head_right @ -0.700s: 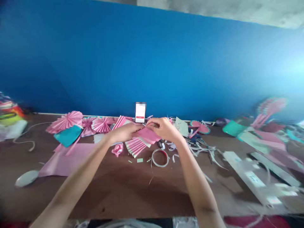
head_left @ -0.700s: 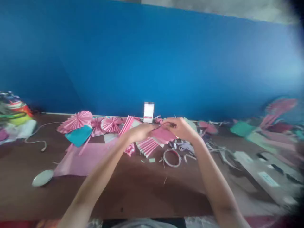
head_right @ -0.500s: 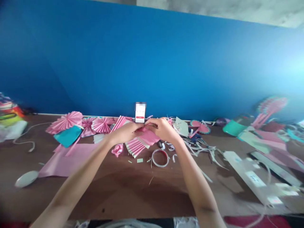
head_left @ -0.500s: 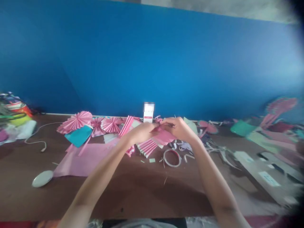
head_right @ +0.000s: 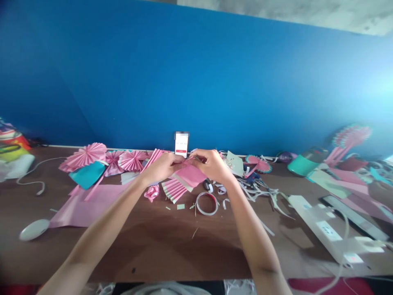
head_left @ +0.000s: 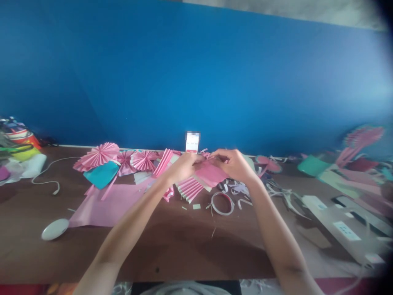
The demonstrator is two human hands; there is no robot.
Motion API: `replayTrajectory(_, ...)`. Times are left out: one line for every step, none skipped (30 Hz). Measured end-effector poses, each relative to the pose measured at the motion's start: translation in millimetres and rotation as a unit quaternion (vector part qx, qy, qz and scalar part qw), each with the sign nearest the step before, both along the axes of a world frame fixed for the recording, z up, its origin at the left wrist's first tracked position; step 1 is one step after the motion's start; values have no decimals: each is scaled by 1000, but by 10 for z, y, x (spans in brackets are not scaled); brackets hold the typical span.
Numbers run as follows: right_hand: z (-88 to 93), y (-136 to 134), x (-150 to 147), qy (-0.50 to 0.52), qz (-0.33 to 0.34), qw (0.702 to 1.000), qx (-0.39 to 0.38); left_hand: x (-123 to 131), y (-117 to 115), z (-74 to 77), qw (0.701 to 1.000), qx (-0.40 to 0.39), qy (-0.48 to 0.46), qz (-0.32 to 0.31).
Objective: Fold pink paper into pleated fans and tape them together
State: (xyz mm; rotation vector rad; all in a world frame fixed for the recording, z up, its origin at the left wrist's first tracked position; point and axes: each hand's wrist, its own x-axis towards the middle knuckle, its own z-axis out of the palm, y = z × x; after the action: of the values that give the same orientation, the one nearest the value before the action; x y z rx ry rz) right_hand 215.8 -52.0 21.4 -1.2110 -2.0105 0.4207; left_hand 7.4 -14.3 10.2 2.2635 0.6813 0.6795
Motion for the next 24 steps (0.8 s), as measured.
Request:
replayTrajectory(3, -4, -1, 4, -3, 1000, 7, -2, 9, -7, 1000, -8, 0, -9)
replayTrajectory(4, -7, 0, 4, -7, 1000, 13, -5, 19, -17, 1000, -13, 0, -17)
replayTrajectory(6, -9, 5, 0, -13, 1000, 19, -9, 32, -30, 1000, -16, 2, -25)
replayTrajectory(6, -9, 12, -4, -19, 1000, 24, -16, 45, -43, 999, -15, 6, -28)
replayTrajectory(5, -7, 23, -7, -24, 999, 30, -24, 60, -55, 999, -11, 12, -27)
replayTrajectory(4, -2, 35, -10, -27, 999, 34, -34, 76, -67, 1000, -6, 22, -22)
replayTrajectory(2, 4, 50, -12, -30, 999, 35, -45, 92, -77, 999, -1, 34, -17)
replayTrajectory(0, 12, 66, -14, -32, 999, 35, -56, 108, -85, 999, 3, 48, -13)
replayTrajectory(-1, 21, 83, -17, -35, 999, 33, -67, 123, -92, 998, 5, 61, -12)
replayTrajectory(-1, 28, 98, -19, -40, 999, 32, -76, 136, -97, 997, 8, 72, -11)
replayTrajectory(-1, 35, 112, -20, -45, 998, 31, -84, 145, -102, 997, 12, 79, -9)
replayTrajectory(0, 39, 123, -21, -49, 998, 30, -89, 152, -105, 996, 17, 82, -8)
replayTrajectory(2, 42, 129, -21, -51, 998, 30, -93, 155, -107, 996, 20, 85, -7)
replayTrajectory(3, 43, 131, -22, -51, 998, 30, -96, 155, -107, 996, 19, 87, -8)
replayTrajectory(5, 42, 130, -23, -51, 998, 31, -99, 153, -104, 996, 16, 90, -11)
replayTrajectory(6, 41, 125, -24, -50, 998, 32, -103, 150, -99, 995, 11, 94, -16)
replayTrajectory(6, 39, 118, -24, -49, 998, 33, -106, 146, -90, 995, 5, 100, -18)
replayTrajectory(5, 37, 110, -23, -47, 998, 36, -111, 142, -79, 994, 0, 106, -18)
replayTrajectory(4, 36, 103, -19, -43, 998, 37, -115, 138, -65, 993, -4, 114, -16)
replayTrajectory(2, 35, 97, -15, -38, 998, 38, -119, 134, -50, 992, -5, 121, -17)
replayTrajectory(-1, 34, 91, -10, -32, 999, 38, -122, 129, -34, 992, -6, 128, -21)
replayTrajectory(-4, 33, 87, -4, -27, 999, 38, -122, 121, -19, 991, -7, 133, -26)
replayTrajectory(-7, 31, 84, 1, -24, 999, 38, -120, 112, -6, 990, -6, 134, -31)
replayTrajectory(-10, 29, 81, 5, -23, 999, 39, -114, 101, 4, 991, -5, 132, -33)
